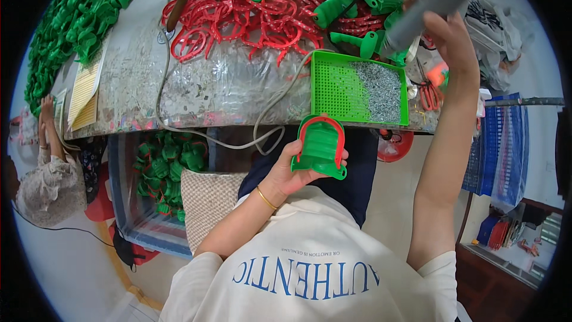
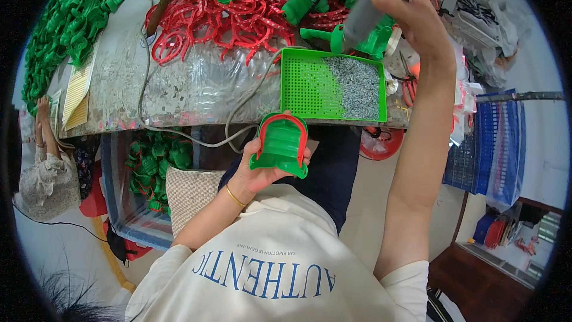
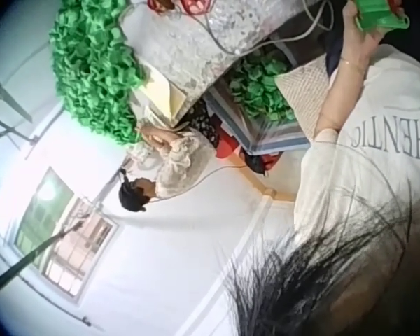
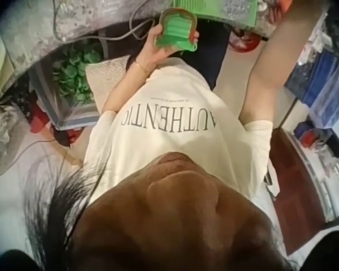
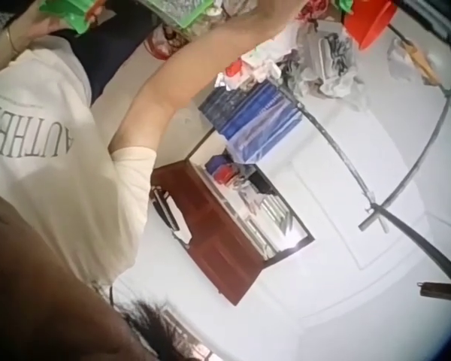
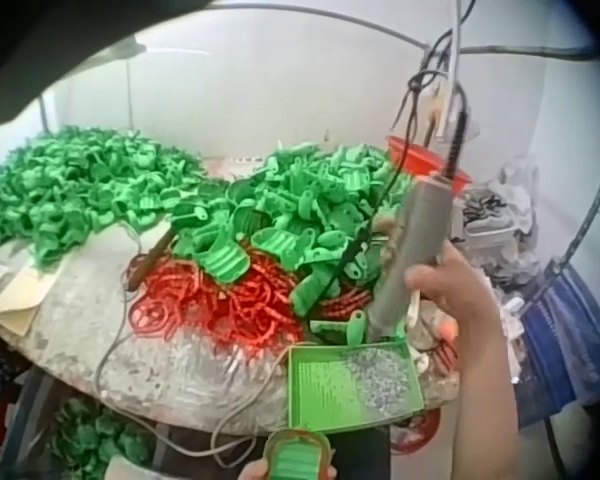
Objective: Assembling red and green plastic components using a handheld heat tool at a workbench.
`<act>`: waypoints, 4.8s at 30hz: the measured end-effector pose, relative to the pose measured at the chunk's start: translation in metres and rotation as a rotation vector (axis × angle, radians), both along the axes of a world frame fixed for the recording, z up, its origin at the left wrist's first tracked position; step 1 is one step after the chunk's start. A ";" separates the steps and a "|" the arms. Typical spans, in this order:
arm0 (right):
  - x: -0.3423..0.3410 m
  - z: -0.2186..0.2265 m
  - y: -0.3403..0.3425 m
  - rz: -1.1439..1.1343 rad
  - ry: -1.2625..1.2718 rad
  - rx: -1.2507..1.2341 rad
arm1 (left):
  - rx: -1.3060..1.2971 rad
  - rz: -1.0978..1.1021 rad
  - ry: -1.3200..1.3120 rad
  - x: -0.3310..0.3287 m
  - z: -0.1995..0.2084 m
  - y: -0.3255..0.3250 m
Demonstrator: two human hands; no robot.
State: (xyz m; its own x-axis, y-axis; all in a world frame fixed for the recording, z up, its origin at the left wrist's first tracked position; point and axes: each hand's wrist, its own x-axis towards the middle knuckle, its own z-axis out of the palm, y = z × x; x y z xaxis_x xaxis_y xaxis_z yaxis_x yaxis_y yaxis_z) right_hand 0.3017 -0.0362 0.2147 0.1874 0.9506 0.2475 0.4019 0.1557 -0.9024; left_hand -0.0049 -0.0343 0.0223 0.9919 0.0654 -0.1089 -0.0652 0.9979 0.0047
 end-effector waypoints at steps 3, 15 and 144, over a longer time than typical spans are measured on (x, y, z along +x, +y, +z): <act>-0.023 -0.022 -0.002 0.343 0.331 0.030 | 0.077 0.078 -0.030 -0.002 -0.007 0.001; -0.107 -0.063 0.009 -0.338 0.443 0.318 | 0.020 0.134 -0.068 0.013 -0.014 0.011; -0.122 -0.098 0.007 -0.408 0.547 0.439 | 0.167 0.334 0.039 0.023 -0.005 0.039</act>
